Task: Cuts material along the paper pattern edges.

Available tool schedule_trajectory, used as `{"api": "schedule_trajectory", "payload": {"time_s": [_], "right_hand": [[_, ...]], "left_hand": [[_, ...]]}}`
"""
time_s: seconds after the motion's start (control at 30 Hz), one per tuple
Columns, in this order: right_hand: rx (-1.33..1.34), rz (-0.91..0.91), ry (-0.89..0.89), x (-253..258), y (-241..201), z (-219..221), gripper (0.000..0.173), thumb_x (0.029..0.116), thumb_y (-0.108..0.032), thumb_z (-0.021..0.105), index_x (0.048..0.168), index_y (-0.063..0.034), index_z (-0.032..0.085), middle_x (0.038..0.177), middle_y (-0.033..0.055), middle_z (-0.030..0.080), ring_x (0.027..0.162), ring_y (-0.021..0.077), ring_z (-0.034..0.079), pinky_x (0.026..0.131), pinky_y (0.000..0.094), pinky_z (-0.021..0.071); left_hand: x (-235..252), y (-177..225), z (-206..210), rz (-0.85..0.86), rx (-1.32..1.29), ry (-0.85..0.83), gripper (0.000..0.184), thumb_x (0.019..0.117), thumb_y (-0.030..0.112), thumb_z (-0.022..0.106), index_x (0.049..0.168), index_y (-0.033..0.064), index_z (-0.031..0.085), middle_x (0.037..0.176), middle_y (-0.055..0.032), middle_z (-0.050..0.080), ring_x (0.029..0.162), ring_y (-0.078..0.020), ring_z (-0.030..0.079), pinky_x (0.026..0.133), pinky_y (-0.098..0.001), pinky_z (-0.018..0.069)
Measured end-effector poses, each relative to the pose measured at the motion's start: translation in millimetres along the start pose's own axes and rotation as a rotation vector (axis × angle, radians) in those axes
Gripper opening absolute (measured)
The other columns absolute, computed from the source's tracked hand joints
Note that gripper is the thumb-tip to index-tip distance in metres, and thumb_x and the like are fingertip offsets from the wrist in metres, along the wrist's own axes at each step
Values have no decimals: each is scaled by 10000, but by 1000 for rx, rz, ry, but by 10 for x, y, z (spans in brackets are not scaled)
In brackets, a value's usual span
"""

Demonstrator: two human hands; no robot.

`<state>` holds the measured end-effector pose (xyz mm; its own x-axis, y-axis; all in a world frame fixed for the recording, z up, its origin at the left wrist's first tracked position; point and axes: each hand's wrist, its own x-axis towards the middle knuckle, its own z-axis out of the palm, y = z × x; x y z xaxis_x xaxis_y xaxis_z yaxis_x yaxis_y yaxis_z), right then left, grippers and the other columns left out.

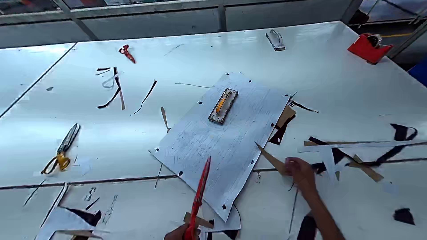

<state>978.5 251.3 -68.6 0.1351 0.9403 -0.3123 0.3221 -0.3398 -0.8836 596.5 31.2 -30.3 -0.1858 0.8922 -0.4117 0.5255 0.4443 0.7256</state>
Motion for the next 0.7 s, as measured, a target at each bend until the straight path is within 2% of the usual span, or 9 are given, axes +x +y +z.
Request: {"api": "schedule_trajectory", "payload": {"time_s": [0.07, 0.17, 0.33, 0.4, 0.47, 0.53, 0.6, 0.67, 0.7], "right_hand": [[22, 131, -105, -301, -42, 554, 302, 1051, -224, 597, 1206, 30, 650, 1003, 153, 742, 838, 246, 747, 774, 425, 628], [75, 277, -163, -541, -26, 1067, 368, 1027, -312, 647, 1146, 36, 659, 918, 140, 745, 787, 232, 750, 738, 394, 633], [233, 357, -148, -655, -55, 1447, 284, 1003, -221, 687, 1021, 62, 667, 806, 145, 708, 670, 208, 714, 641, 355, 621], [249, 334, -134, -663, -30, 1582, 247, 990, -182, 701, 1015, 62, 665, 821, 149, 703, 676, 208, 697, 640, 363, 607], [197, 302, -113, -674, -6, 1663, 249, 989, -172, 701, 1037, 68, 655, 847, 159, 698, 712, 222, 691, 667, 388, 598], [176, 275, -90, -699, 4, 1709, 239, 999, -154, 681, 1060, 75, 655, 885, 172, 703, 765, 240, 700, 708, 415, 604], [222, 265, -51, -725, -14, 1738, 193, 1004, -134, 663, 1038, 55, 653, 853, 136, 712, 728, 198, 703, 670, 369, 604], [271, 260, -16, -749, -3, 1745, 155, 1008, -108, 647, 1039, 43, 653, 835, 115, 719, 710, 172, 708, 646, 337, 608], [276, 261, 2, -748, -1, 1749, 142, 1008, -98, 640, 1046, 38, 654, 834, 105, 718, 709, 158, 707, 643, 323, 605]], "left_hand": [[-84, -67, -111, -85, 22, 53, 246, 889, 97, 709, 1078, -59, 735, 934, -145, 778, 811, -241, 755, 808, -471, 609], [-165, -213, -206, -124, -5, 129, 227, 864, 115, 716, 1043, -20, 748, 897, -91, 781, 742, -161, 736, 743, -387, 608], [-179, -443, -177, -123, -170, 211, 212, 831, 102, 705, 1011, 2, 754, 857, -35, 785, 675, -71, 714, 655, -268, 596], [-102, -511, -211, -122, -187, 237, 219, 828, 110, 708, 1016, 9, 756, 873, -32, 789, 704, -75, 726, 672, -270, 602], [82, -561, -329, -112, -139, 246, 244, 841, 128, 709, 1049, 9, 756, 954, -64, 792, 820, -141, 755, 768, -362, 620], [375, -605, -569, -70, -62, 242, 255, 893, 118, 699, 1109, -10, 745, 1041, -124, 779, 936, -241, 757, 876, -485, 603], [770, -573, -880, -49, 51, 277, 236, 930, 132, 710, 1116, -8, 748, 1021, -163, 768, 951, -307, 745, 899, -563, 579], [1199, -472, -1183, -65, 160, 326, 244, 966, 184, 730, 1099, -19, 747, 946, -224, 739, 916, -405, 715, 865, -643, 538], [1429, -438, -1317, -76, 196, 347, 278, 977, 225, 725, 1099, -24, 741, 954, -252, 730, 936, -448, 704, 869, -673, 523]]}}
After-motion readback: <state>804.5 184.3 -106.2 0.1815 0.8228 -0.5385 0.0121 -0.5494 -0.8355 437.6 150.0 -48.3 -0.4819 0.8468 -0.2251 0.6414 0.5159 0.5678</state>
